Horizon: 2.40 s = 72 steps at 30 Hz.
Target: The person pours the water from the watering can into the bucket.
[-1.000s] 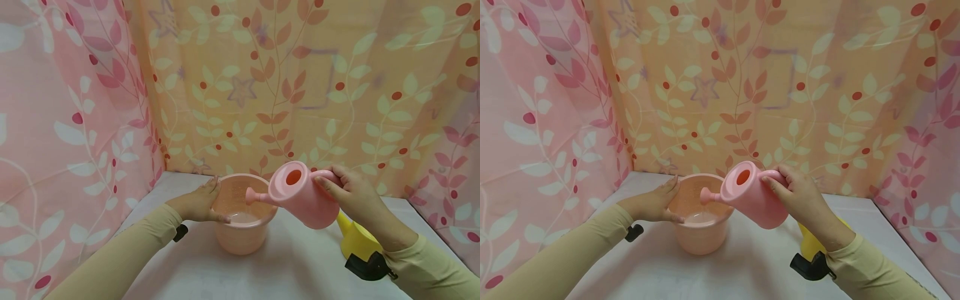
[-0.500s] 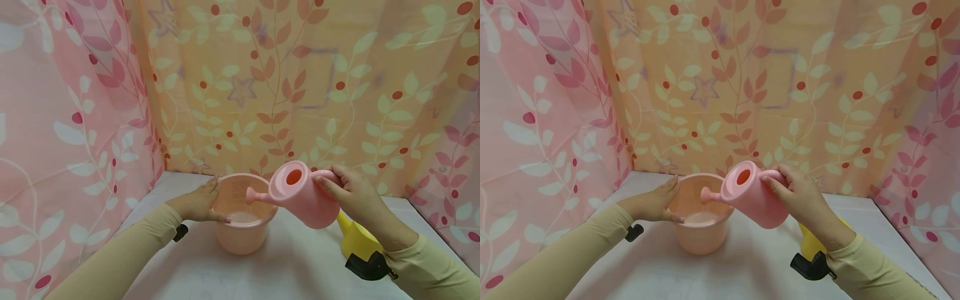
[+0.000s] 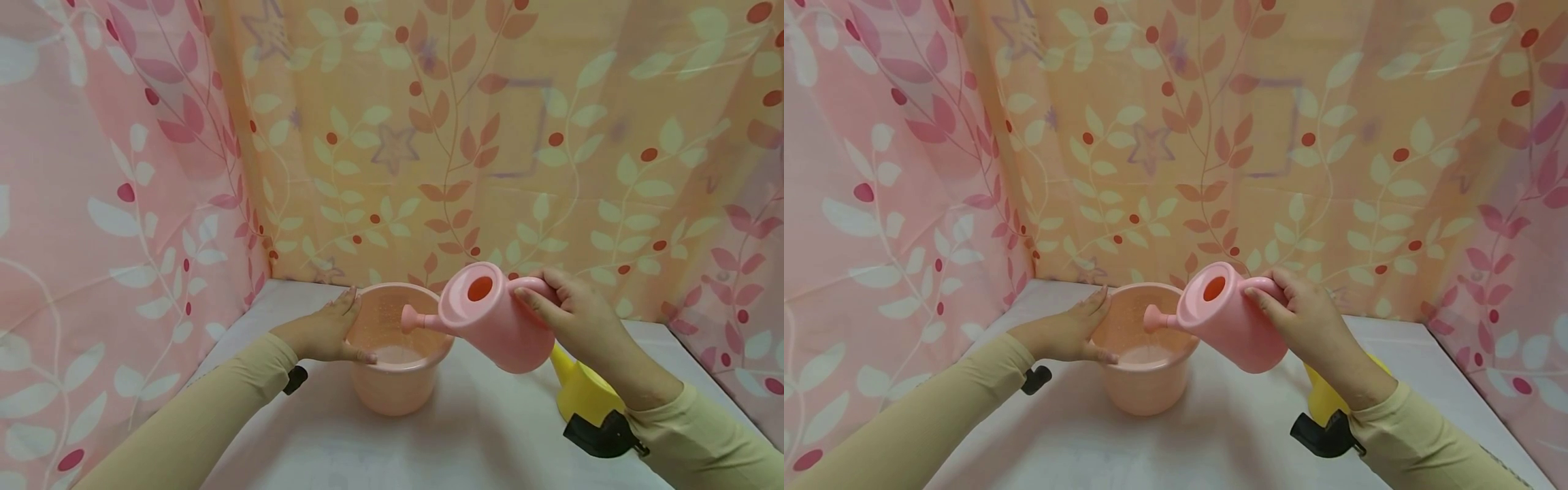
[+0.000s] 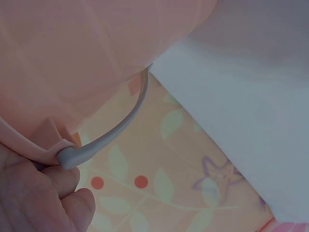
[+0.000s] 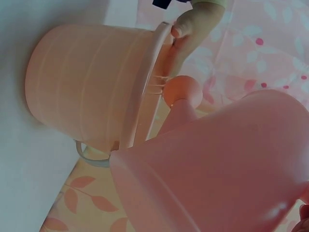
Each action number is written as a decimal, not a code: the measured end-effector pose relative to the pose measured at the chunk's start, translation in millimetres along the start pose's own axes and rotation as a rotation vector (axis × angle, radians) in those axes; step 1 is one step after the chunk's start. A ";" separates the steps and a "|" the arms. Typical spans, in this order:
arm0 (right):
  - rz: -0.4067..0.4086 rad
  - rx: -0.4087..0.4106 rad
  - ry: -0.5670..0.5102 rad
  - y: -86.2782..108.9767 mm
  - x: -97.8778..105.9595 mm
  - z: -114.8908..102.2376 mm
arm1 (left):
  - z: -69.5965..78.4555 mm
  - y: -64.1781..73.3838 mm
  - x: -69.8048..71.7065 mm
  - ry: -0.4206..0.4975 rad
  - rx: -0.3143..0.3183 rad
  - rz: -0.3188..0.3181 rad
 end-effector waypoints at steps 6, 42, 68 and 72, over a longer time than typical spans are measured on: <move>0.009 0.012 0.002 -0.5 0.4 -0.8 | 1.2 1.0 1.2 0.016 0.009 -0.012; 0.043 0.051 0.003 -0.7 1.2 -2.3 | -1.3 -0.7 -1.4 0.009 0.011 -0.017; 0.015 0.019 0.005 -0.6 2.5 -3.5 | -0.1 -0.7 0.1 0.001 0.008 -0.007; 0.018 0.023 0.010 -0.6 2.4 -3.4 | -0.3 -0.6 0.0 -0.003 0.008 -0.005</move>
Point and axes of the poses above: each hand's wrist, its own y-axis away from the middle knuckle, its own x-axis out of the back of the hand, z = x × y, the point moved 3 cm from there along -y, towards the middle knuckle, and after that the axes turned 3 degrees about y, right-handed, at the moved point
